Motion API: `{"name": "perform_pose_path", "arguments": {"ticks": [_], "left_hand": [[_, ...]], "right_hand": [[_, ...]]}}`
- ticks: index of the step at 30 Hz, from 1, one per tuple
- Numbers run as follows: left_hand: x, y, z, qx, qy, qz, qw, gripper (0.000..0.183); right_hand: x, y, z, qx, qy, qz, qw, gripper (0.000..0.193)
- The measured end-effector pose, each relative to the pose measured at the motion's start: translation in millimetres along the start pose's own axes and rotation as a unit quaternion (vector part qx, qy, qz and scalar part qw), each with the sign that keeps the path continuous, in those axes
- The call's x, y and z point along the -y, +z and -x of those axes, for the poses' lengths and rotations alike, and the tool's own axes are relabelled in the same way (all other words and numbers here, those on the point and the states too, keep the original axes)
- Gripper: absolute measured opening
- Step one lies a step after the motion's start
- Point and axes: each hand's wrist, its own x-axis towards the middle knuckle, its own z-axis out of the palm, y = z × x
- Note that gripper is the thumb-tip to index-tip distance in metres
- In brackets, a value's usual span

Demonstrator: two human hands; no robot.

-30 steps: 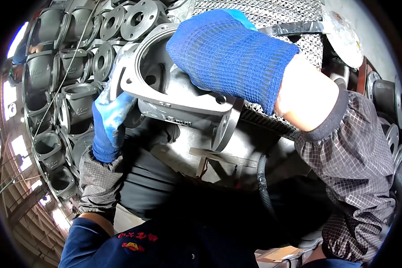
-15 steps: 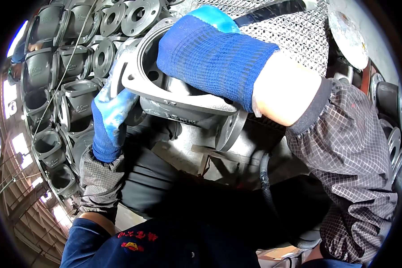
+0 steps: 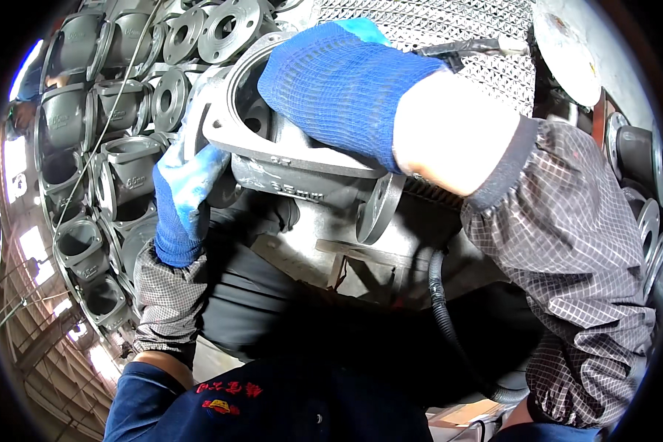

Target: The person holds a metal valve casting and uses a small tool to scrape debris from the interior and exterior surfaces. They rotate the casting to access different areas, including the inner chambers and the outer flange faces, while sitting among a large quantity of similar metal parts.

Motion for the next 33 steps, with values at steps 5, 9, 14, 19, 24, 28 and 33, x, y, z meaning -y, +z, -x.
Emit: {"name": "perform_pose_path", "arguments": {"ticks": [5,9,14,19,24,28,33], "left_hand": [[15,-11,-3,0.016,0.083,-0.183,0.980,0.050],[8,-4,-3,-0.004,0.028,-0.084,0.996,0.051],[4,0,-2,-0.018,0.050,-0.052,0.997,0.052],[0,0,-1,-0.008,0.001,-0.062,0.998,0.034],[-8,2,0,-0.006,0.008,-0.078,0.997,0.043],[0,1,0,-0.018,0.009,-0.024,1.000,0.034],[-3,2,-1,-0.028,-0.042,0.016,0.999,0.043]], "right_hand": [[-4,-3,3,0.009,0.004,-0.024,1.000,0.021],[-1,-26,-6,0.079,0.032,-0.109,0.990,0.021],[-3,3,5,-0.114,-0.043,-0.084,0.989,0.017],[-3,0,3,0.029,0.035,-0.098,0.994,0.017],[-6,4,5,0.017,0.046,-0.116,0.992,0.019],[-4,3,0,0.078,0.055,-0.100,0.990,0.018],[-2,16,1,0.002,0.054,-0.101,0.993,0.013]]}}
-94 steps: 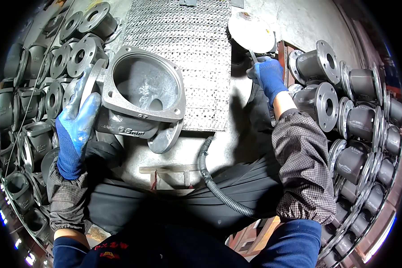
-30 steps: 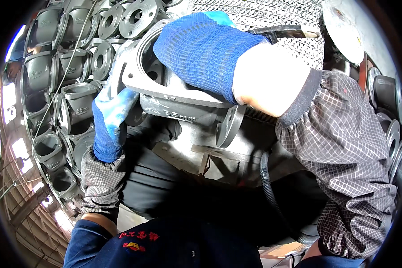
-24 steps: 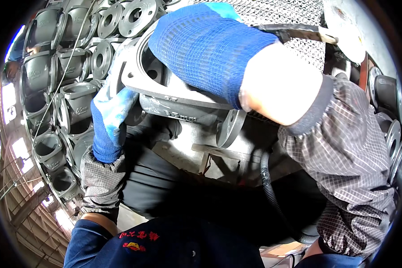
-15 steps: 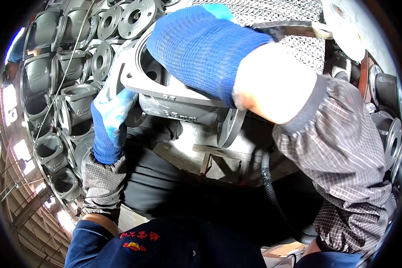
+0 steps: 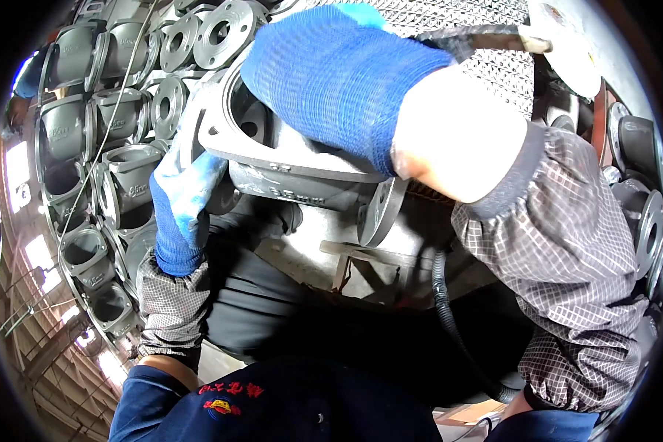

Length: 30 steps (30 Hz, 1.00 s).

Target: The person holds a metal valve casting and uses a small tool to scrape debris from the interior and exterior surfaces. They rotate the casting to access different areas, including the inner chambers and the outer flange faces, while sitting among a large quantity of similar metal parts.

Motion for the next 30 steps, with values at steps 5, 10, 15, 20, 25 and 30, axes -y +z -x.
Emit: {"name": "perform_pose_path", "arguments": {"ticks": [5,10,15,20,25,30], "left_hand": [[9,-1,-3,-0.012,0.132,-0.092,0.987,0.050],[8,-7,-3,0.054,0.167,-0.205,0.963,0.041],[20,-17,-5,-0.015,0.124,-0.175,0.977,0.046],[4,4,-4,-0.004,0.073,-0.053,0.996,0.051],[12,-15,6,-0.023,0.036,-0.079,0.996,0.051],[-5,9,4,-0.001,0.010,0.025,1.000,0.052]], "right_hand": [[1,-12,-2,0.015,0.021,-0.005,1.000,0.010],[1,-31,4,0.044,0.012,0.003,0.999,0.015],[1,-8,-12,0.032,0.001,0.024,0.999,0.016],[-1,-25,-1,0.047,0.034,0.050,0.997,0.016],[11,-30,-17,0.150,0.050,-0.030,0.987,0.015],[5,-12,3,-0.156,-0.077,0.051,0.983,0.009]]}}
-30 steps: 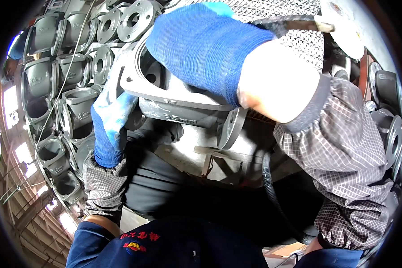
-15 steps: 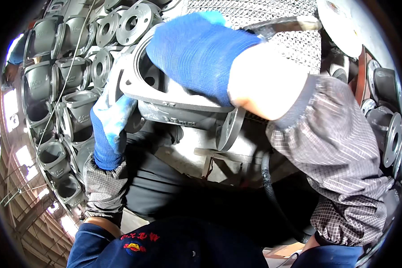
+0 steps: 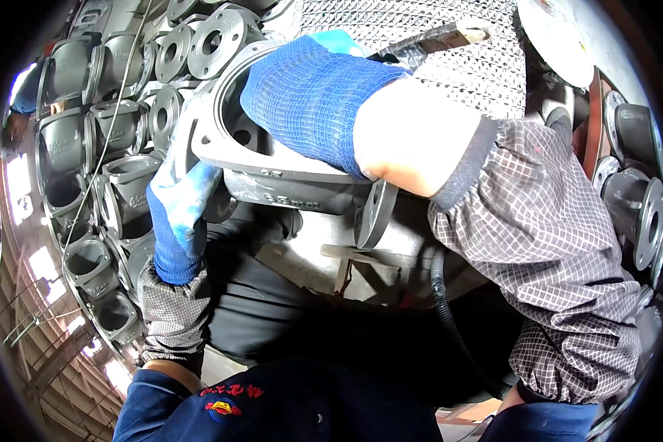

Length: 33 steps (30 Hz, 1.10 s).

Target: The person holds a metal valve casting and uses a small tool to scrape debris from the interior and exterior surfaces. They rotate the casting to access different areas, including the inner chambers and the outer flange faces, while sitting among a large quantity of similar metal parts.

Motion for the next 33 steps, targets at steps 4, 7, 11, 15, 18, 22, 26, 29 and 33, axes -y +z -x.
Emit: {"name": "perform_pose_path", "arguments": {"ticks": [4,7,11,15,18,22,26,29,33], "left_hand": [[4,-7,1,-0.011,0.016,-0.032,0.999,0.053],[1,-5,-1,0.017,0.024,-0.027,0.999,0.053],[3,-5,-1,0.002,0.021,-0.072,0.997,0.053],[9,-7,-6,0.025,0.144,-0.147,0.978,0.052],[5,-6,-1,-0.035,0.004,-0.114,0.993,0.052],[4,-10,4,0.015,0.062,-0.101,0.993,0.049],[-2,-1,1,0.054,0.125,-0.127,0.983,0.043],[-3,-10,8,0.051,0.087,-0.190,0.977,0.042],[-4,-5,7,0.031,0.042,-0.097,0.994,0.041]], "right_hand": [[-7,-1,-11,0.253,0.112,-0.012,0.961,0.013],[-8,-3,2,0.149,0.033,0.052,0.987,0.013],[-18,-2,4,0.094,0.047,-0.005,0.994,0.013],[-8,0,2,0.149,0.018,0.077,0.986,0.015],[-9,-1,7,0.008,0.063,-0.192,0.979,0.016],[-8,3,2,0.119,0.154,-0.217,0.957,0.015],[-4,2,9,0.113,0.050,0.025,0.992,0.010],[-7,-6,-10,0.255,0.132,-0.029,0.958,0.012],[-7,-1,-2,0.141,0.023,0.045,0.989,0.014]]}}
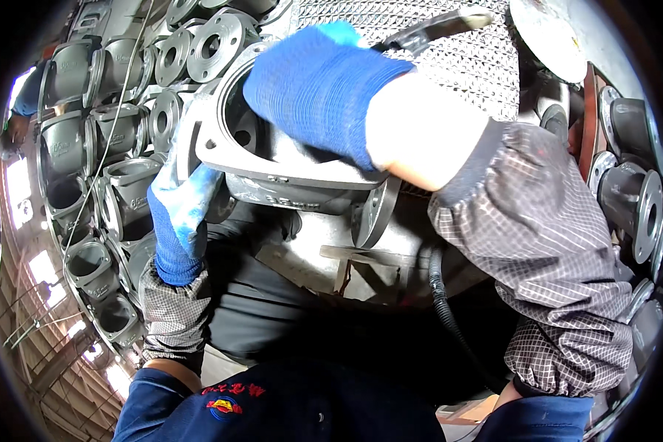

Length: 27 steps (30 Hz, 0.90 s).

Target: The person holds a metal valve casting and uses a small tool to scrape debris from the interior and exterior surfaces. They rotate the casting to access different areas, including the inner chambers and the outer flange faces, while sitting among a large quantity of similar metal parts.

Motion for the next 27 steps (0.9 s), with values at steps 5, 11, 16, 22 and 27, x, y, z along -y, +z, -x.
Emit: {"name": "perform_pose_path", "arguments": {"ticks": [5,11,16,22,27], "left_hand": [[6,-1,3,-0.022,-0.027,-0.031,0.999,0.039],[2,7,12,-0.006,0.084,-0.059,0.995,0.048],[2,8,13,0.003,0.234,-0.127,0.964,0.046],[3,15,8,-0.008,0.280,-0.105,0.954,0.049],[0,17,0,0.020,0.308,-0.091,0.947,0.051]], "right_hand": [[2,-65,11,0.185,0.072,-0.080,0.977,0.013],[-24,-75,95,0.095,0.184,-0.128,0.970,0.022],[-8,-67,140,-0.020,0.272,-0.322,0.907,0.026],[-10,-62,144,-0.068,0.212,-0.253,0.942,0.032],[-3,-66,129,-0.014,0.178,-0.107,0.978,0.031]]}}
